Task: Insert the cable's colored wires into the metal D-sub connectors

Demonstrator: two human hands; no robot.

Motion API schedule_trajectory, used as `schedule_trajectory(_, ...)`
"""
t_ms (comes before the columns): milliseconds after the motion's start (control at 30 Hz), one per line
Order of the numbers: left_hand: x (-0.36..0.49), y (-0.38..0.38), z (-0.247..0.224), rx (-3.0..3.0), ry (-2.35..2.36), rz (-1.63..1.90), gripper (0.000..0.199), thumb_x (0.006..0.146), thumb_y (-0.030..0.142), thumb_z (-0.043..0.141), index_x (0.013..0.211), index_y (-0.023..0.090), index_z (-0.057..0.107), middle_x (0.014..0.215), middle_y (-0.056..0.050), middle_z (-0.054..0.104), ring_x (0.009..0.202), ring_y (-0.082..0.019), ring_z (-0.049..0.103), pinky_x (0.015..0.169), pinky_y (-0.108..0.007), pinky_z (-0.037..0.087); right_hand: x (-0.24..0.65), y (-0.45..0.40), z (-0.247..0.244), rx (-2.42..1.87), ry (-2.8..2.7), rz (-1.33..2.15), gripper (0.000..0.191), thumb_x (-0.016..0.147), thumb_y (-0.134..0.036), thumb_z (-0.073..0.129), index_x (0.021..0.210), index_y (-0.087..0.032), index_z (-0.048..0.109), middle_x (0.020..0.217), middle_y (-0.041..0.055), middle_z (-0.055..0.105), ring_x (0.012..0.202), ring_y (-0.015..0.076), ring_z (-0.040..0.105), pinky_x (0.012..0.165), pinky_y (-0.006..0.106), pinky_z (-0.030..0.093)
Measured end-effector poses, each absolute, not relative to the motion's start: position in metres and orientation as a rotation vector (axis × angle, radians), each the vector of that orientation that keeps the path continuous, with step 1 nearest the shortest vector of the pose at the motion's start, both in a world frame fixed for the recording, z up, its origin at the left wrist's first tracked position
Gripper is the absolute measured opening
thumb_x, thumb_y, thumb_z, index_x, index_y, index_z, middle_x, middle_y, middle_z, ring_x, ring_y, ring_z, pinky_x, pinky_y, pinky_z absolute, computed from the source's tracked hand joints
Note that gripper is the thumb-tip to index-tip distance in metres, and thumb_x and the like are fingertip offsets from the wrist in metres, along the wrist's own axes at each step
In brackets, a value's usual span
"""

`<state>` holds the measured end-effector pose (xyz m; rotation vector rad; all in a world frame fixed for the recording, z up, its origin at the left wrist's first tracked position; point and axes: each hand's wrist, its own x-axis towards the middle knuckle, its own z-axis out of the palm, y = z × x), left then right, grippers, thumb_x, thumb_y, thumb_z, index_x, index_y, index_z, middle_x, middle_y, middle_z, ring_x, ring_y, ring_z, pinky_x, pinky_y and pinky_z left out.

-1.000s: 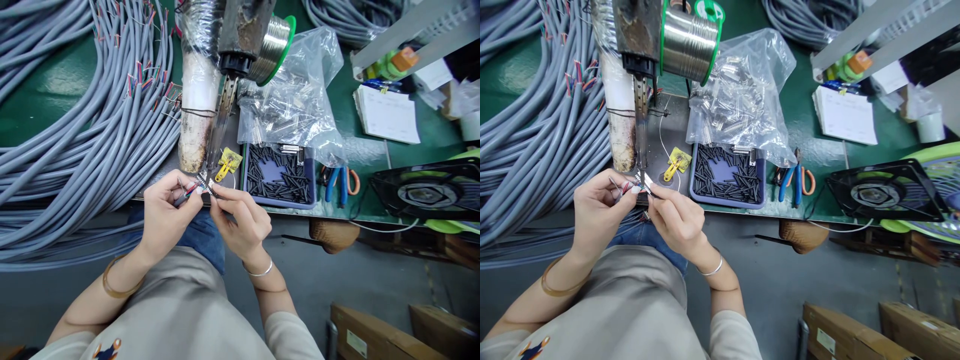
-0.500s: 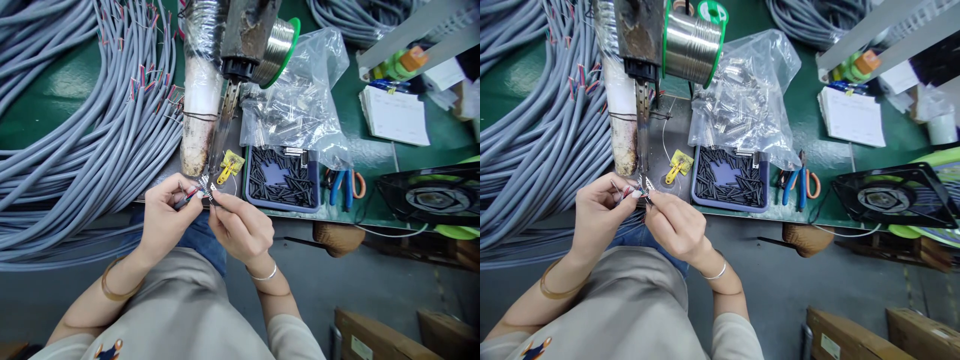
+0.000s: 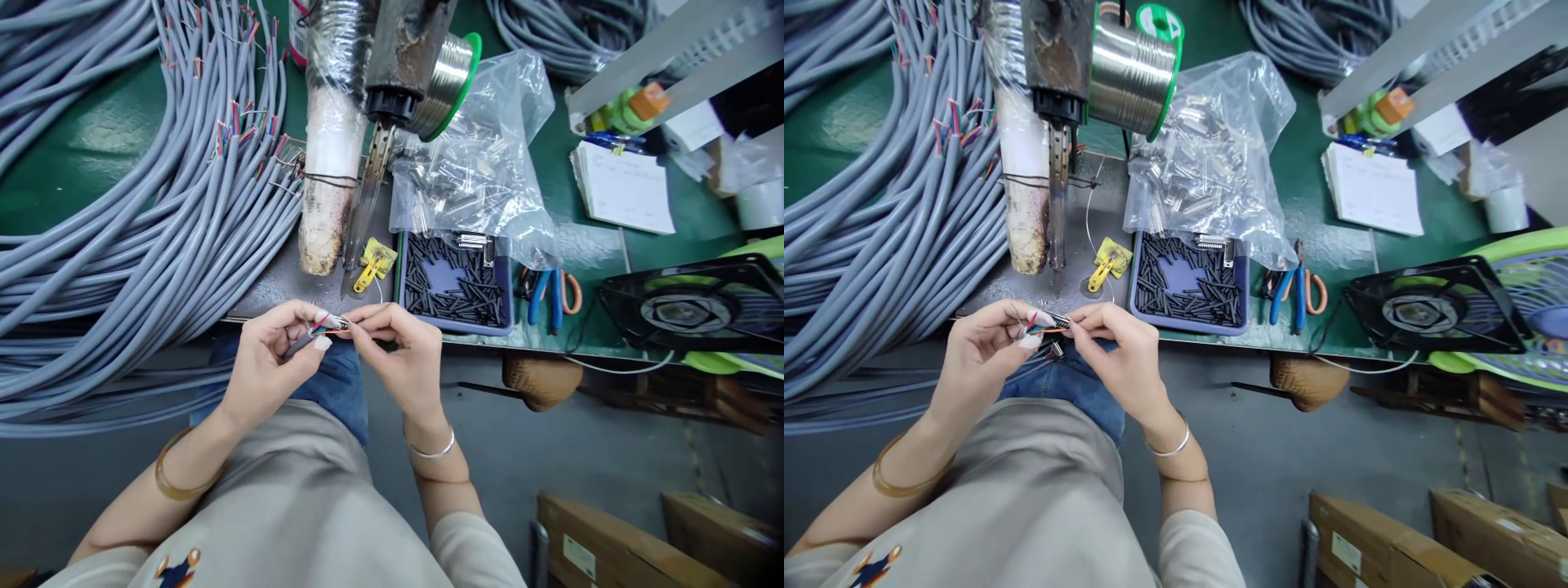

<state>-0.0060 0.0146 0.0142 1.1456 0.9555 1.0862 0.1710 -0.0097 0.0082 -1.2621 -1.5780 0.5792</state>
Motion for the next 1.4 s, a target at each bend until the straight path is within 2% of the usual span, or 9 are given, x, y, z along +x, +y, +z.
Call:
schedule_trajectory(100, -0.007, 0.013, 0.014, 1.234, 1.005, 1.084, 0.007, 0.081, 0.019, 0.076, 0.088, 0.017, 0.075, 0.082, -0.006, 0.075, 0.074, -0.016, 0.07, 0.067, -0.024, 0.059, 0.175, -0.013, 0.006, -1.273, -1.494, 0.392, 0.013, 0.095, -0.012, 0.067, 0.098, -0.024, 0.07, 0.083, -0.0033, 0.077, 0.064, 0.0108, 0.075, 0.057, 0.019, 0.061)
schedule_trajectory(233, -0.007, 0.01, 0.012, 1.362, 1.088, 1.14, 0.003, 0.084, 0.02, 0.074, 0.085, 0.018, 0.072, 0.076, -0.004, 0.072, 0.064, -0.012, 0.062, 0.053, -0.02, 0.048, 0.174, -0.018, 0.006, -1.086, -1.264, -0.092, 0.021, 0.099, -0.021, 0.063, 0.118, -0.026, 0.069, 0.061, -0.0079, 0.062, 0.04, 0.0093, 0.055, 0.044, 0.023, 0.051)
schedule_trajectory(267, -0.008, 0.01, 0.011, 1.412, 1.102, 1.141, 0.003, 0.086, 0.02, 0.073, 0.085, 0.018, 0.072, 0.076, -0.003, 0.071, 0.062, -0.011, 0.059, 0.052, -0.021, 0.046, 0.173, -0.02, 0.006, -1.074, -1.229, -0.11, 0.026, 0.1, -0.022, 0.061, 0.125, -0.027, 0.066, 0.062, -0.008, 0.063, 0.041, 0.01, 0.056, 0.048, 0.025, 0.055)
schedule_trajectory(333, -0.011, 0.008, 0.008, 1.505, 1.12, 1.131, 0.004, 0.091, 0.022, 0.071, 0.088, 0.019, 0.071, 0.073, -0.001, 0.068, 0.058, -0.01, 0.055, 0.052, -0.021, 0.044, 0.17, -0.022, 0.005, -1.13, -1.264, -0.036, 0.032, 0.1, -0.018, 0.06, 0.13, -0.027, 0.061, 0.074, -0.0063, 0.073, 0.052, 0.0124, 0.068, 0.072, 0.032, 0.068)
schedule_trajectory(400, -0.013, 0.007, 0.006, 1.557, 1.114, 1.128, 0.003, 0.094, 0.022, 0.069, 0.093, 0.019, 0.071, 0.069, 0.001, 0.065, 0.053, -0.009, 0.053, 0.052, -0.022, 0.043, 0.167, -0.024, 0.002, -1.206, -1.387, 0.08, 0.028, 0.098, -0.012, 0.062, 0.122, -0.027, 0.064, 0.089, -0.0028, 0.08, 0.074, 0.0152, 0.079, 0.096, 0.04, 0.067)
schedule_trajectory(500, -0.014, 0.005, 0.005, 1.588, 1.058, 1.134, 0.002, 0.097, 0.022, 0.067, 0.096, 0.02, 0.068, 0.065, 0.003, 0.065, 0.051, -0.009, 0.057, 0.054, -0.022, 0.047, 0.163, -0.024, -0.003, -1.242, -1.553, 0.243, 0.016, 0.094, -0.01, 0.067, 0.103, -0.023, 0.067, 0.1, 0.0018, 0.081, 0.093, 0.0159, 0.08, 0.087, 0.031, 0.067)
schedule_trajectory(600, -0.013, 0.004, 0.004, 1.603, 1.02, 1.11, 0.003, 0.098, 0.023, 0.066, 0.096, 0.02, 0.065, 0.066, 0.002, 0.068, 0.053, -0.011, 0.064, 0.056, -0.022, 0.052, 0.16, -0.019, -0.006, -1.214, -1.592, 0.275, 0.013, 0.093, -0.01, 0.069, 0.095, -0.022, 0.066, 0.1, 0.0026, 0.08, 0.092, 0.0141, 0.078, 0.078, 0.025, 0.065)
schedule_trajectory(933, -0.002, 0.014, -0.004, 1.465, 1.103, 1.187, 0.004, 0.093, 0.023, 0.07, 0.093, 0.019, 0.07, 0.086, -0.002, 0.074, 0.061, -0.01, 0.064, 0.06, -0.021, 0.055, 0.155, -0.011, -0.009, -1.212, -1.633, 0.072, 0.016, 0.091, -0.008, 0.069, 0.091, -0.023, 0.063, 0.105, 0.0062, 0.082, 0.092, 0.0167, 0.08, 0.08, 0.03, 0.066)
schedule_trajectory(1400, 0.002, 0.027, 0.009, 1.678, 1.202, 1.246, 0.007, 0.084, 0.014, 0.072, 0.086, 0.02, 0.073, 0.086, -0.001, 0.079, 0.066, -0.011, 0.068, 0.063, -0.022, 0.055, 0.16, 0.0, -0.002, -1.164, -1.579, 0.168, 0.019, 0.089, -0.006, 0.069, 0.092, -0.024, 0.062, 0.105, 0.0027, 0.082, 0.092, 0.0144, 0.079, 0.081, 0.028, 0.065)
